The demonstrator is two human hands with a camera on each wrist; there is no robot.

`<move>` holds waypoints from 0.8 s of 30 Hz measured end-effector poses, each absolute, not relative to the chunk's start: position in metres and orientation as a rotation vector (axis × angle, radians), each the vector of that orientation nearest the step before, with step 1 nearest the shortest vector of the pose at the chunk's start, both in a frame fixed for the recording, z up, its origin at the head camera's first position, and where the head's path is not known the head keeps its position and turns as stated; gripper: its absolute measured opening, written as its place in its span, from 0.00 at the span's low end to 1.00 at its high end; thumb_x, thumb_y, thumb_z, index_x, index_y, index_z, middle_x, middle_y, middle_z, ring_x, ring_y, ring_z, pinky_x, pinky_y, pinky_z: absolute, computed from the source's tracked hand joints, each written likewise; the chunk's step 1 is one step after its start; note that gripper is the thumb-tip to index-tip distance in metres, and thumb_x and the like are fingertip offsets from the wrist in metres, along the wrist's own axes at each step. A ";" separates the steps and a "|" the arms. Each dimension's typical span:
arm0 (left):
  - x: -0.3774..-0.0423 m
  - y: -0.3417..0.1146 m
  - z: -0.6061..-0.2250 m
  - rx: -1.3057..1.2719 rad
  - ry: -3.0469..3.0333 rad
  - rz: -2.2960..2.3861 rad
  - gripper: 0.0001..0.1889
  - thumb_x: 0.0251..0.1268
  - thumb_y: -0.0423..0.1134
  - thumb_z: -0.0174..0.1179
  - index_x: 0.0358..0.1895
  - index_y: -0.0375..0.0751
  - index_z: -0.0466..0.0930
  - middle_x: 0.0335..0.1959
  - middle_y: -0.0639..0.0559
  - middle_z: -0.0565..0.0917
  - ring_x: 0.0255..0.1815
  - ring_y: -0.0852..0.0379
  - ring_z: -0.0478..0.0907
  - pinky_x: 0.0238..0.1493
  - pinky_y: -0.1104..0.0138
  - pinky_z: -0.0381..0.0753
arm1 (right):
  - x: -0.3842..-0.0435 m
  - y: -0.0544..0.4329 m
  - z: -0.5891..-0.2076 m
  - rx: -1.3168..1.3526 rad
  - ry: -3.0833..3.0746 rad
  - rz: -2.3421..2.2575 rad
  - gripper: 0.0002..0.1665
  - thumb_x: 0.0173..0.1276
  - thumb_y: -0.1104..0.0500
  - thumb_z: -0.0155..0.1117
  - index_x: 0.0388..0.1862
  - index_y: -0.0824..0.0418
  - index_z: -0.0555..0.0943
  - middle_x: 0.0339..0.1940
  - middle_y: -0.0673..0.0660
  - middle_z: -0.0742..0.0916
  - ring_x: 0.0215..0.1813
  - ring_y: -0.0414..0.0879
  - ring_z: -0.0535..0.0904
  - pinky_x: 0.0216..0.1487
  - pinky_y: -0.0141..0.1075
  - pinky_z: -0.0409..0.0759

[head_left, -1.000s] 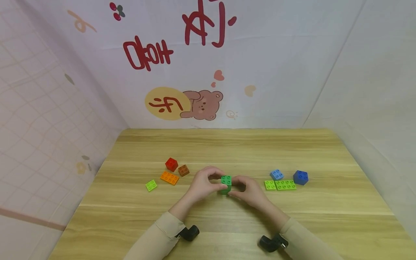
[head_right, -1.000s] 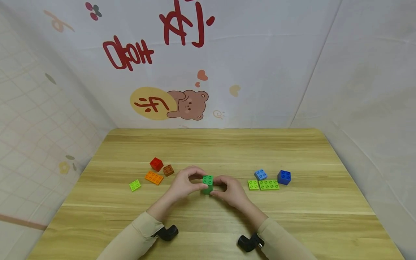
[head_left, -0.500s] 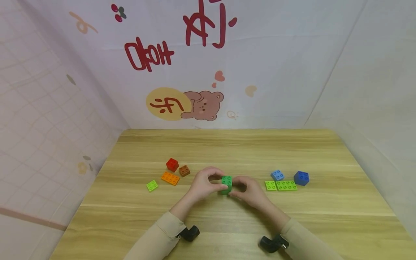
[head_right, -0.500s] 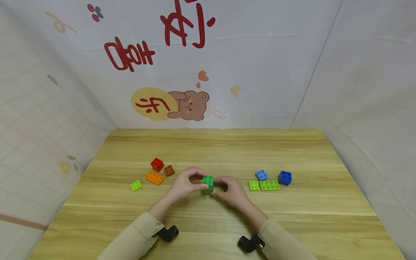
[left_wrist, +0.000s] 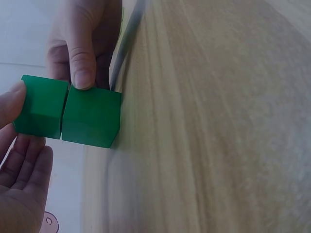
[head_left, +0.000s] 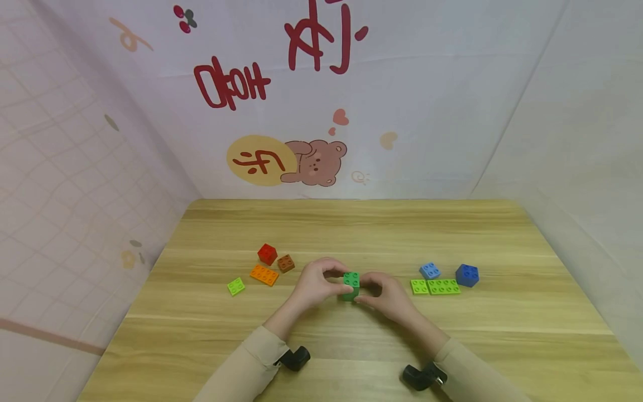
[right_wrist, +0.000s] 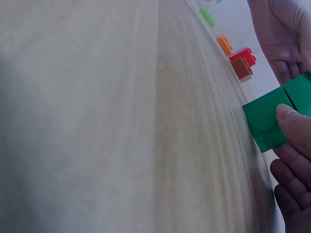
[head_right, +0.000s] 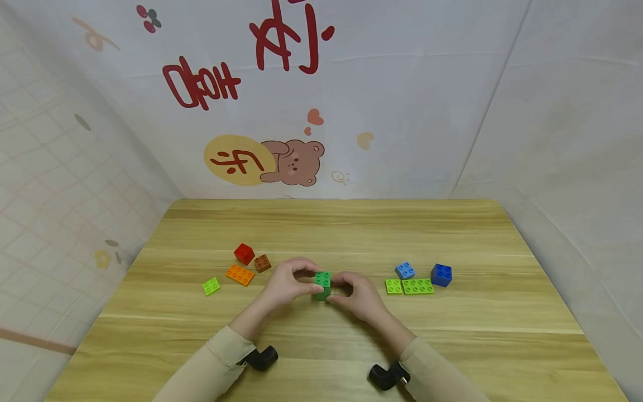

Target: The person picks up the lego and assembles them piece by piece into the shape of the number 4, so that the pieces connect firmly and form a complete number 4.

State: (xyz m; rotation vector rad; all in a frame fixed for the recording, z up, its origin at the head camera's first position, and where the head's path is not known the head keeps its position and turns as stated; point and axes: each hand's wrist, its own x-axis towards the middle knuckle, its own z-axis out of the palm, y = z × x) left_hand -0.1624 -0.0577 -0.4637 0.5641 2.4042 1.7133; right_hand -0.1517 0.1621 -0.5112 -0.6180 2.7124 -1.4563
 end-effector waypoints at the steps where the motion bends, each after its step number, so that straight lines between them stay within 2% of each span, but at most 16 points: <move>1: -0.163 -0.058 -0.463 0.566 2.407 1.711 0.14 0.49 0.33 0.77 0.41 0.44 0.88 0.41 0.56 0.84 0.46 0.55 0.82 0.53 0.54 0.81 | -0.152 0.162 -0.511 -0.620 2.713 -1.457 0.18 0.55 0.55 0.80 0.46 0.51 0.86 0.44 0.42 0.87 0.53 0.45 0.81 0.60 0.48 0.75; 6: -0.164 -0.058 -0.461 0.561 2.415 1.693 0.14 0.49 0.34 0.78 0.41 0.43 0.88 0.40 0.56 0.85 0.45 0.55 0.82 0.53 0.53 0.81 | -0.151 0.162 -0.509 -0.631 2.722 -1.448 0.18 0.56 0.56 0.80 0.46 0.52 0.86 0.44 0.43 0.87 0.53 0.45 0.82 0.60 0.49 0.75; 10: -0.164 -0.057 -0.459 0.561 2.427 1.667 0.14 0.48 0.36 0.78 0.41 0.44 0.89 0.40 0.56 0.85 0.46 0.50 0.82 0.52 0.52 0.81 | -0.151 0.162 -0.509 -0.633 2.721 -1.448 0.18 0.55 0.56 0.80 0.46 0.51 0.86 0.44 0.43 0.87 0.53 0.45 0.81 0.60 0.49 0.75; 19: -0.163 -0.057 -0.463 0.552 2.413 1.695 0.14 0.48 0.34 0.78 0.40 0.44 0.89 0.40 0.57 0.85 0.45 0.56 0.82 0.52 0.56 0.81 | -0.152 0.162 -0.510 -0.637 2.708 -1.465 0.18 0.55 0.56 0.80 0.45 0.51 0.86 0.43 0.42 0.87 0.52 0.45 0.82 0.60 0.48 0.75; 24: -0.163 -0.057 -0.464 0.538 2.408 1.710 0.14 0.48 0.34 0.78 0.40 0.44 0.89 0.40 0.56 0.85 0.45 0.55 0.83 0.51 0.56 0.82 | -0.152 0.162 -0.511 -0.645 2.716 -1.459 0.18 0.55 0.56 0.80 0.45 0.51 0.86 0.43 0.42 0.87 0.52 0.45 0.82 0.60 0.48 0.75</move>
